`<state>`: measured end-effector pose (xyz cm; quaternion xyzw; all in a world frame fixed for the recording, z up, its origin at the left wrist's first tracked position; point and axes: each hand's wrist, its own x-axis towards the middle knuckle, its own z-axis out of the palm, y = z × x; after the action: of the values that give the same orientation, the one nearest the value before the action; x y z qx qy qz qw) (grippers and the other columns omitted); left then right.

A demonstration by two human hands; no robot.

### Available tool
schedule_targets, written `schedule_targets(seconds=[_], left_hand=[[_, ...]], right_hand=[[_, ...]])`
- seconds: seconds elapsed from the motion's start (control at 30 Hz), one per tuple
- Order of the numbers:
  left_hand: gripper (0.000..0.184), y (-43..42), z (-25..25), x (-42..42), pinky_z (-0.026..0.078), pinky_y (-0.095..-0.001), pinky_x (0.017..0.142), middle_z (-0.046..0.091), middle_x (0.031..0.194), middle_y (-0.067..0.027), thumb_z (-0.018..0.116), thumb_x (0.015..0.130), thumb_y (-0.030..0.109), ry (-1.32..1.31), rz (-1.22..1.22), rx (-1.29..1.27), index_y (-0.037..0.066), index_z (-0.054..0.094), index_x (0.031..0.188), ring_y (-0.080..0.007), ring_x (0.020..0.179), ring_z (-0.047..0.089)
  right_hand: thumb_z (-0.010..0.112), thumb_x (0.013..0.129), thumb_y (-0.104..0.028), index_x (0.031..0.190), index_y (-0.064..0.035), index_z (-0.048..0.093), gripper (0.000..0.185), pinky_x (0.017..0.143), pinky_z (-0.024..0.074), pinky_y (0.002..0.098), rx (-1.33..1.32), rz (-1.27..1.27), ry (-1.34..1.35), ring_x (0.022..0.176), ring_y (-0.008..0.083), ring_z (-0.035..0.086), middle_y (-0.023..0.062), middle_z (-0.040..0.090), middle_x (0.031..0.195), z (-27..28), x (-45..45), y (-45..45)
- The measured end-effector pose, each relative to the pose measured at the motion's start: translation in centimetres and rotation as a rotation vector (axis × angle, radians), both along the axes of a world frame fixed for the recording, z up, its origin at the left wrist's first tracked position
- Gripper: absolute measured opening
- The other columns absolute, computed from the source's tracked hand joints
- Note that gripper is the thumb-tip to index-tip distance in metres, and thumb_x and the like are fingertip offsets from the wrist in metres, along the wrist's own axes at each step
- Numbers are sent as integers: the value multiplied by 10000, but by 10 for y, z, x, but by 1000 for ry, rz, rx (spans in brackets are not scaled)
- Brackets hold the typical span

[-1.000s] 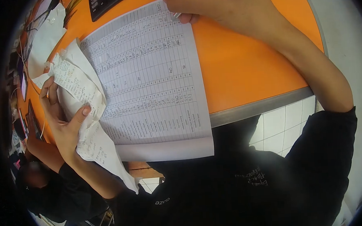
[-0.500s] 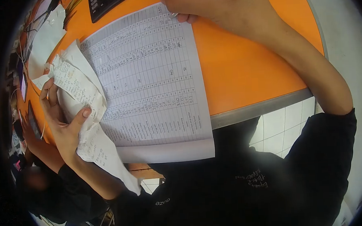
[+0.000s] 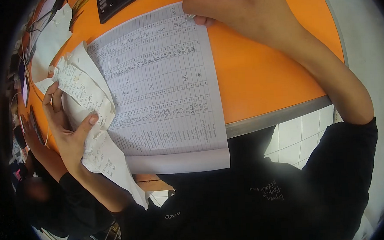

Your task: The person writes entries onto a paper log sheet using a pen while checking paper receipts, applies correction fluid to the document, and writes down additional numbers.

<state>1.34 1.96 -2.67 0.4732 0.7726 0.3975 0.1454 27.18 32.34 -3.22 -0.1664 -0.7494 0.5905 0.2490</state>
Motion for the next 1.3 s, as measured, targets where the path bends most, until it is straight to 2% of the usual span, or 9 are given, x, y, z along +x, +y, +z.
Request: schedule_targets(seconds=[0.17, 0.23, 0.3, 0.37, 0.47, 0.6, 0.97, 1.17, 1.3], left_hand=[[1091, 0, 0, -1, 286, -410, 1218, 498, 1470, -200, 984, 614, 133, 9, 11, -2, 37, 365, 1507, -288, 1446, 436], [1074, 5, 1, 6, 294, -407, 1220, 464, 1482, -167, 996, 608, 108, -212, 26, 49, 31, 378, 1484, -280, 1441, 426], [1075, 8, -2, 2, 297, -403, 1219, 455, 1482, -159, 1003, 603, 107, -97, 7, 60, 28, 380, 1475, -278, 1427, 432], [1080, 7, -1, -5, 301, -397, 1218, 445, 1478, -149, 1017, 594, 125, -11, -50, 32, 29, 380, 1461, -279, 1411, 441], [1076, 10, -3, -4, 303, -396, 1214, 453, 1458, -155, 1025, 597, 144, -8, -51, 37, 37, 377, 1449, -285, 1409, 444], [1058, 11, -1, -7, 305, -394, 1207, 477, 1420, -176, 1026, 608, 156, -19, -76, 91, 44, 376, 1435, -284, 1413, 449], [1038, 8, 1, -11, 285, -397, 1219, 530, 1436, -223, 978, 639, 133, -5, -158, 60, 31, 374, 1477, -334, 1424, 474], [1051, 8, 2, -10, 305, -391, 1210, 543, 1425, -205, 976, 639, 136, -32, -150, 58, 30, 370, 1490, -323, 1419, 477], [1043, 8, 1, -10, 296, -394, 1217, 545, 1429, -198, 980, 636, 135, -24, -169, 63, 28, 377, 1480, -304, 1415, 481]], right_hand=[[734, 915, 50, 741, -78, 468, 343, 601, 486, 221, -78, -35, 3, 653, 73, 632, 42, 638, 747, 1, 1, -1], [729, 920, 49, 749, -79, 476, 331, 600, 466, 214, -121, -28, 28, 658, 60, 612, 31, 624, 758, -1, 5, 1], [762, 929, -9, 732, -101, 527, 320, 542, 429, 233, 249, -88, 38, 581, 89, 587, 27, 629, 742, -11, 6, 6], [708, 1032, -197, 810, -82, 588, 277, 613, 487, 230, 231, -58, -19, 660, 76, 626, 45, 662, 762, -7, 7, 7], [762, 970, -71, 774, -114, 518, 316, 602, 475, 204, 141, -106, -46, 614, 63, 612, 18, 641, 715, 0, 4, 0], [753, 977, -81, 832, -91, 558, 243, 602, 474, 200, 127, -134, -49, 610, 59, 608, 5, 633, 700, 0, 0, -4], [686, 950, 40, 1015, -22, 600, 124, 746, 506, 247, 236, -25, -80, 834, 82, 629, 33, 618, 942, 6, 11, -11], [672, 974, 6, 1036, -30, 593, 106, 782, 505, 287, 490, 6, -96, 871, 99, 609, 43, 612, 946, 6, 13, -21], [684, 982, -28, 1031, -48, 588, 109, 763, 492, 286, 426, 57, -121, 812, 95, 586, 44, 611, 917, 5, 18, -18]])
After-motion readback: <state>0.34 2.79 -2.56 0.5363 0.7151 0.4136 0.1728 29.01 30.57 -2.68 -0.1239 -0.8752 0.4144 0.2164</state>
